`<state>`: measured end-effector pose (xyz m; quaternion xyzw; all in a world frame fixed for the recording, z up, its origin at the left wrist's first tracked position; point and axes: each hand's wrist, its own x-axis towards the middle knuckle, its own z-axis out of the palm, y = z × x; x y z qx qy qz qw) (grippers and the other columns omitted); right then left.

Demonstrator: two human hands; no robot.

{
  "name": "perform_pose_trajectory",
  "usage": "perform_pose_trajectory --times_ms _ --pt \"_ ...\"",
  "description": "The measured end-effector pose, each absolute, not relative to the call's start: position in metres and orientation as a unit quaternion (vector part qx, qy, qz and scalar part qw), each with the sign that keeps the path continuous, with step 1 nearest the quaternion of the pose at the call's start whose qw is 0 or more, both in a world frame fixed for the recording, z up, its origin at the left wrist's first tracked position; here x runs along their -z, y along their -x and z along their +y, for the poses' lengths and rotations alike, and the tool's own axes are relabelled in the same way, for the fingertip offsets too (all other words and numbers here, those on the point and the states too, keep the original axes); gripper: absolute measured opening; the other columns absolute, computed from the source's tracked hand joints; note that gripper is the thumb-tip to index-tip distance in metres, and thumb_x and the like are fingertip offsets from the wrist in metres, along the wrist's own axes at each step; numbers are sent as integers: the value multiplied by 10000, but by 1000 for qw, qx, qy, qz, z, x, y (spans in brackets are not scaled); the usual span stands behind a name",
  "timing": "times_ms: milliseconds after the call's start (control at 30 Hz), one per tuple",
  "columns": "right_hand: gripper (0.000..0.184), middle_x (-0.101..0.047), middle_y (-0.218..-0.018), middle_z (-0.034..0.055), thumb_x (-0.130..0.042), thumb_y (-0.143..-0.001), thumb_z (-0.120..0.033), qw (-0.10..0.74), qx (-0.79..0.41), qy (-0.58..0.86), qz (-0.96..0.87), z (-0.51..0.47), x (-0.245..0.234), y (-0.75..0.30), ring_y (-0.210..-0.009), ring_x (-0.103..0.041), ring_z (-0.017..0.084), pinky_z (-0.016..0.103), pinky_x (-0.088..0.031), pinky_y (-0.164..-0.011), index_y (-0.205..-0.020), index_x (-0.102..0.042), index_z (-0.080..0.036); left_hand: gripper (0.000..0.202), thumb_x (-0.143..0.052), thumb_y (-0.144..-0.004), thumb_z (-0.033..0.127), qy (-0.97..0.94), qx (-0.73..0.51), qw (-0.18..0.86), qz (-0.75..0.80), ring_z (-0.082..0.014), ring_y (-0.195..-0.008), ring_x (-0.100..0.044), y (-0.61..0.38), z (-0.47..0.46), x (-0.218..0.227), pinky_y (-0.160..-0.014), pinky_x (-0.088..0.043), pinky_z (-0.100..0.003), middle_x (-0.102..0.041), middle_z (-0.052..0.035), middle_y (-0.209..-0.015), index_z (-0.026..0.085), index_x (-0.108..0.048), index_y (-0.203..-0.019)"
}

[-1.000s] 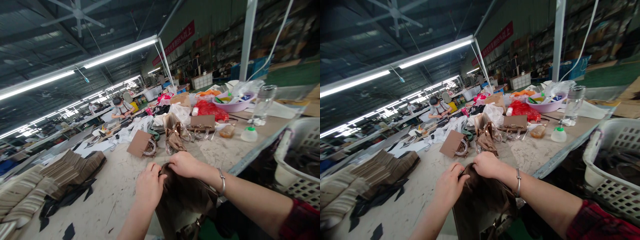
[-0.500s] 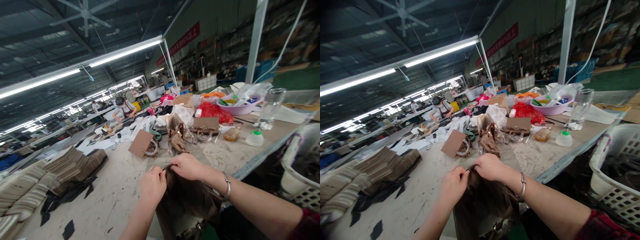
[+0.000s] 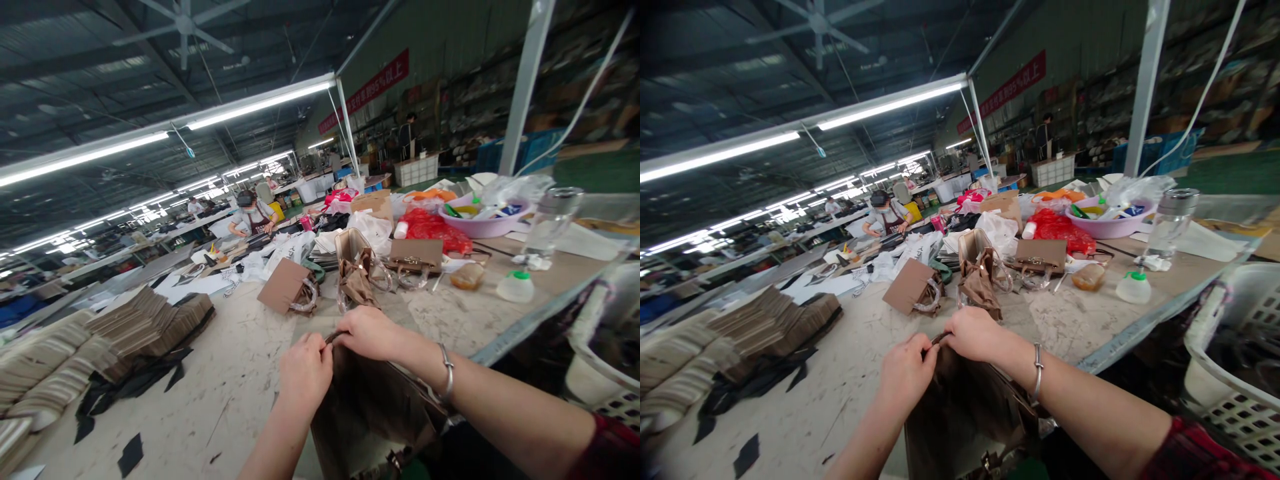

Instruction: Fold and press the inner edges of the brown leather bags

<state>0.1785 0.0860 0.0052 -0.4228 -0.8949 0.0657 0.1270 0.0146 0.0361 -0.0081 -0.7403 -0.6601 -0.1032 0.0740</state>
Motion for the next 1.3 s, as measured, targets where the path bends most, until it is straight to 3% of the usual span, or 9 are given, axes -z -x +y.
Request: perform_pose_trajectory --times_ms 167,267,367,467,667,833,933,1133,1300 --pt "304 -722 -815 82 -466 -851 -339 106 -33 429 -896 88 -7 -175 -784 -654 213 267 -443 -655 -815 -733 -200 153 -511 -850 297 746 131 52 -651 -181 -688 -604 -13 35 9 -588 -380 -264 -631 -5 -745 211 -556 -732" --pt "321 -722 -814 92 -450 -861 -328 105 -24 427 -898 87 -7 -176 -775 -656 216 273 -450 -673 -812 -735 -189 51 -555 -825 247 772 196 -13 -605 -174 -846 -614 -8 31 9 -719 -444 -270 -647 -10 -937 217 -552 -865" --pt "322 -722 -833 96 -448 -863 -326 106 -19 420 -901 85 -8 -175 -788 -655 218 278 -456 -697 -831 -735 -184 370 -593 -791 208 769 233 -72 -591 -176 -1000 -595 1 24 10 -840 -450 -289 -582 -43 -1195 230 -467 -1138" --pt "324 -720 -848 97 -442 -866 -320 99 -25 422 -901 79 -8 -176 -806 -652 219 279 -457 -714 -832 -735 -184 536 -638 -742 208 744 175 -98 -637 -223 -976 -617 11 20 7 -817 -454 -329 -619 -60 -1150 233 -402 -1222" --pt "327 -719 -855 70 -435 -874 -351 116 -33 480 -869 77 -2 -190 -824 -650 215 280 -451 -708 -804 -722 -211 358 -584 -756 187 776 56 -100 -620 -228 -922 -628 25 26 -5 -763 -442 -304 -674 -29 -961 241 -507 -1101" --pt "298 -713 -847 61 -447 -867 -345 126 -37 496 -859 77 2 -194 -803 -648 204 272 -444 -684 -809 -709 -214 410 -554 -772 151 789 152 -61 -592 -189 -1066 -554 22 25 -4 -894 -431 -311 -542 -39 -1222 245 -484 -1166" --pt "296 -707 -826 69 -449 -865 -337 131 -26 492 -860 74 2 -191 -789 -647 202 267 -439 -669 -790 -698 -197 290 -564 -793 187 791 182 -37 -583 -189 -1068 -542 17 21 -3 -909 -435 -327 -488 -29 -1271 251 -541 -1074" --pt "289 -710 -816 52 -455 -864 -357 132 -42 486 -863 74 2 -190 -786 -644 199 267 -423 -659 -786 -692 -210 104 -578 -815 234 790 196 -17 -580 -172 -946 -575 0 27 -9 -845 -451 -309 -564 -12 -1129 230 -576 -918" --pt "245 -709 -808 29 -556 -803 -437 130 -73 477 -866 77 2 -198 -776 -636 192 257 -402 -633 -795 -689 -231 42 -568 -821 221 778 205 -23 -594 -161 -862 -588 -6 38 -4 -790 -453 -282 -609 -7 -933 207 -585 -856"
